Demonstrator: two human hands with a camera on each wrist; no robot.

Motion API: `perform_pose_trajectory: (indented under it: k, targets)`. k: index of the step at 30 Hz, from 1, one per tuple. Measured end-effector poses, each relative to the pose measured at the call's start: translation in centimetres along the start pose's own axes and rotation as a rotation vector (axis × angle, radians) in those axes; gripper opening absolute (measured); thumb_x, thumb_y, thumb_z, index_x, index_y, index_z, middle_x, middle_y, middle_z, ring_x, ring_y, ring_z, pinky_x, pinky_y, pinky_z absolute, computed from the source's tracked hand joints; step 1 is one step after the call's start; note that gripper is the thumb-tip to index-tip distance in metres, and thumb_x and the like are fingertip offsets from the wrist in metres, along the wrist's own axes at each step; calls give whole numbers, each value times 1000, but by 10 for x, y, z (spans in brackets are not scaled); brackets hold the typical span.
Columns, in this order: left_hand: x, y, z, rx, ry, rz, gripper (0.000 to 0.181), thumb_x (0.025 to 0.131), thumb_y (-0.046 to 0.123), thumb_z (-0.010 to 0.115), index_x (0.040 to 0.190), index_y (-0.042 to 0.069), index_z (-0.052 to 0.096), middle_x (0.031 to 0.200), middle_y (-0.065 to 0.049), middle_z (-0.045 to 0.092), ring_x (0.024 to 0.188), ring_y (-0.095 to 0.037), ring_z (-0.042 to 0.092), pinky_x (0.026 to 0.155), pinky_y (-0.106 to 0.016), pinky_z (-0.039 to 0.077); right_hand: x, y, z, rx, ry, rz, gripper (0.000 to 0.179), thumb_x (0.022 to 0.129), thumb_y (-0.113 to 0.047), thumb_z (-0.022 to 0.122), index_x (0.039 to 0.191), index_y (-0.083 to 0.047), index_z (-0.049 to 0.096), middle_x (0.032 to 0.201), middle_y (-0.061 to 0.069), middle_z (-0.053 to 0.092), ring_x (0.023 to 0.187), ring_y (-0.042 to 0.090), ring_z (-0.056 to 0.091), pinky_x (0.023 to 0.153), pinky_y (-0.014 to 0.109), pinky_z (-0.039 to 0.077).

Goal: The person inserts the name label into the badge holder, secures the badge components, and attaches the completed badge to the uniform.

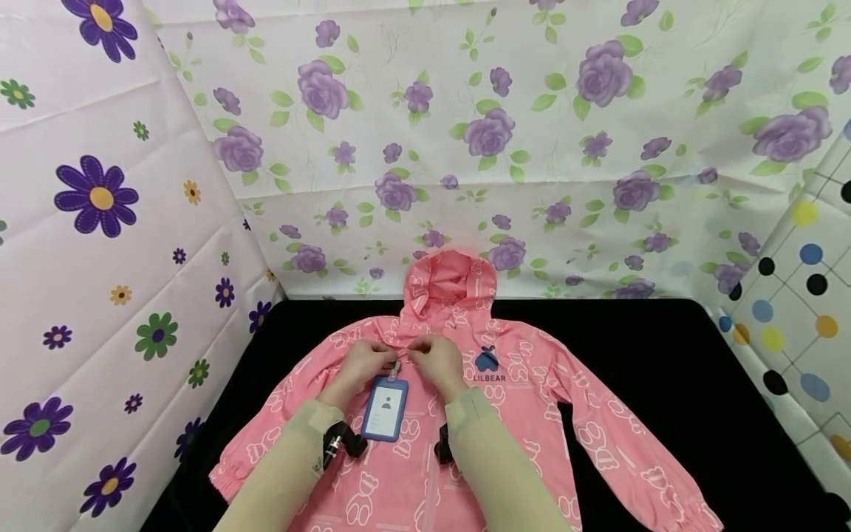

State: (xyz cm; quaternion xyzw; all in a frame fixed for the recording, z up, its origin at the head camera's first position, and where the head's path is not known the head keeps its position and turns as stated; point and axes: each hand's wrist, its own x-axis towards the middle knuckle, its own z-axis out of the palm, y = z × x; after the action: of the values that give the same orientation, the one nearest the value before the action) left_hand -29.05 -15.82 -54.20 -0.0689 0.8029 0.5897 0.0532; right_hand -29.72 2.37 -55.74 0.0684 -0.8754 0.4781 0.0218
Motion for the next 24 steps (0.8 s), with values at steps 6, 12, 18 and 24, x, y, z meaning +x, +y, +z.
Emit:
perform_pose_trajectory:
  k: [6, 12, 18, 24]
  targets:
    - [0, 0, 2, 66, 16, 11, 14, 92, 3, 75, 97, -8, 80, 77, -11, 76, 65, -13, 71, 60, -25, 61, -1, 5, -1, -27, 10, -64, 12, 95, -20, 84, 106, -17, 86, 103, -1, 80, 103, 24, 72, 94, 45, 58]
    - [-1, 1, 2, 105, 22, 26, 14, 96, 5, 74, 99, -8, 80, 75, -8, 74, 62, -10, 68, 58, -24, 59, 0, 7, 0, -53, -19, -94, 13, 95, -19, 84, 108, -16, 87, 107, 1, 80, 107, 25, 73, 93, 46, 59]
    - [0, 0, 1, 56, -2, 30, 13, 100, 0, 72, 103, -11, 78, 80, -11, 76, 64, -10, 69, 60, -23, 61, -2, 7, 0, -47, -28, -81, 14, 97, -18, 81, 110, -17, 87, 111, 2, 80, 109, 26, 73, 94, 47, 59]
    - [-1, 0, 0, 35, -25, 33, 11, 99, -7, 70, 106, -12, 76, 86, -13, 76, 68, -11, 71, 63, -24, 63, -6, 5, -1, -40, -32, -97, 14, 99, -16, 79, 111, -15, 86, 112, 3, 80, 109, 27, 72, 93, 47, 58]
